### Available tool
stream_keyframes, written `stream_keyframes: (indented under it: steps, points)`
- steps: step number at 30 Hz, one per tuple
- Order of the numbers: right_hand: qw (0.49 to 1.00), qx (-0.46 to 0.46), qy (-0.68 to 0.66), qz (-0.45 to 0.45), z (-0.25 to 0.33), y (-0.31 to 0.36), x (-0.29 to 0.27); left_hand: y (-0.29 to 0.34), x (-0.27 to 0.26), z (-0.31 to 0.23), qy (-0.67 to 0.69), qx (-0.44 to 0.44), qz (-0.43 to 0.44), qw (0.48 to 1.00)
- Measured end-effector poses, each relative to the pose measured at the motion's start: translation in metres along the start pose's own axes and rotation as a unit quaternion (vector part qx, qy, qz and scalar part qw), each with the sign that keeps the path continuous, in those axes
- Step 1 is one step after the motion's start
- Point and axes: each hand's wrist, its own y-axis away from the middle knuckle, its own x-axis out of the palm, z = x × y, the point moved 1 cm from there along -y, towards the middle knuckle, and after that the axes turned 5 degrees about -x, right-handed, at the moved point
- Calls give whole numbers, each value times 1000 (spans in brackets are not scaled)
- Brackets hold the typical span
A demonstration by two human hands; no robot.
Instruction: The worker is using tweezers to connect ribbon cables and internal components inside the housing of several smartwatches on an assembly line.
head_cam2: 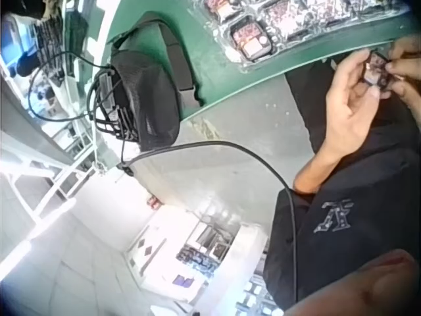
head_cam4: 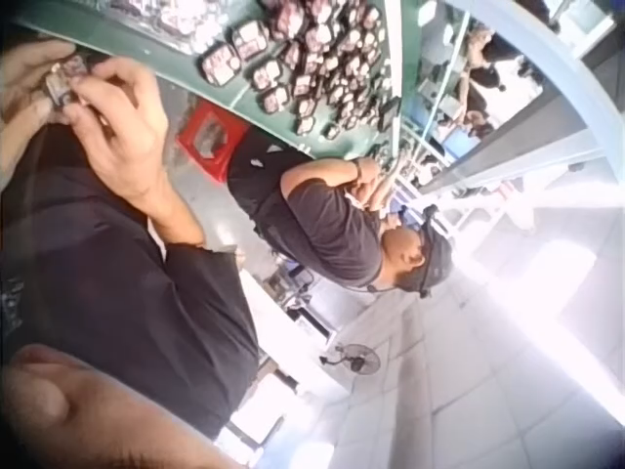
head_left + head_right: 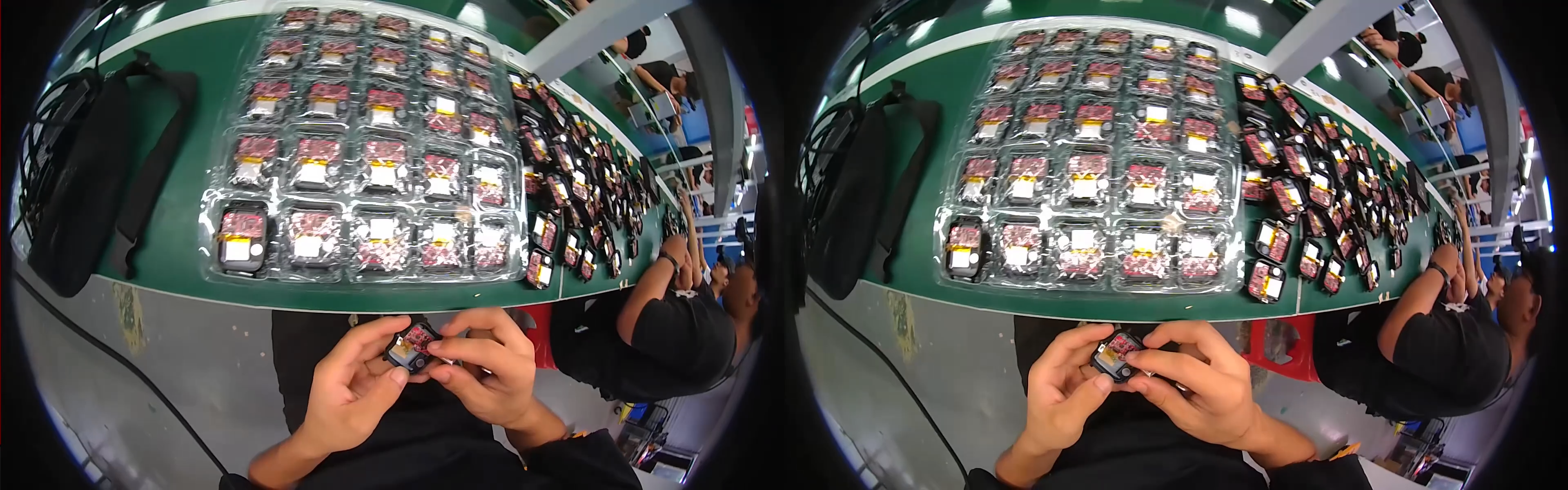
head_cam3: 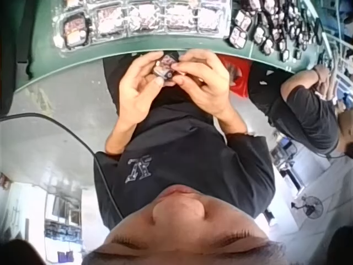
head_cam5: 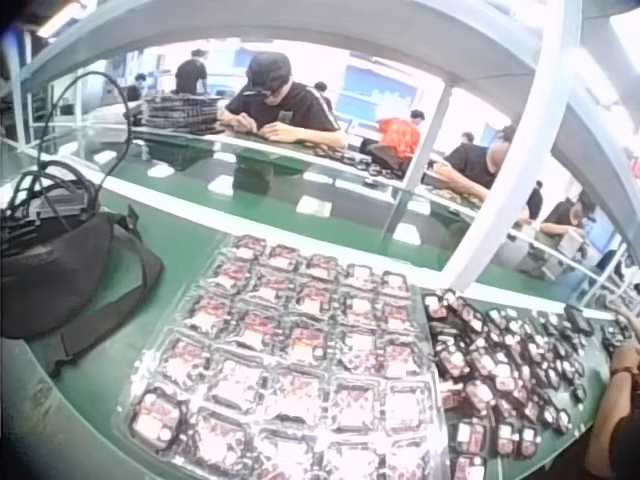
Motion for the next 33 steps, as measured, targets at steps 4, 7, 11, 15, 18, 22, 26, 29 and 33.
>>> stream_keyframes:
  steps: [4,7,11,15,18,22,26,29,33]
  points:
    - [1000,16,6,15,-3,0,12,2,-7,3,-11,22,-40,999]
    - [999,-35,8,31,-6,-3,19,5,-9,3,-42,26,-100,994]
    - [998,-43,13,47,-4,-2,25,7,-15,8,-47,35,-130,990]
    - [998,-45,18,47,-6,-1,25,8,-16,8,-10,19,-121,992]
    - [998,-39,25,49,-8,0,25,8,-17,10,4,4,-122,993]
    - [997,-68,21,41,-12,2,27,6,-19,11,4,19,-107,994]
    - [991,-87,46,89,-13,4,20,2,-14,13,-13,-3,-124,992]
    - [989,-107,59,84,-16,3,21,3,-16,14,13,-20,-127,992]
    - [988,-111,59,86,-14,4,24,8,-19,14,6,-15,-124,992]
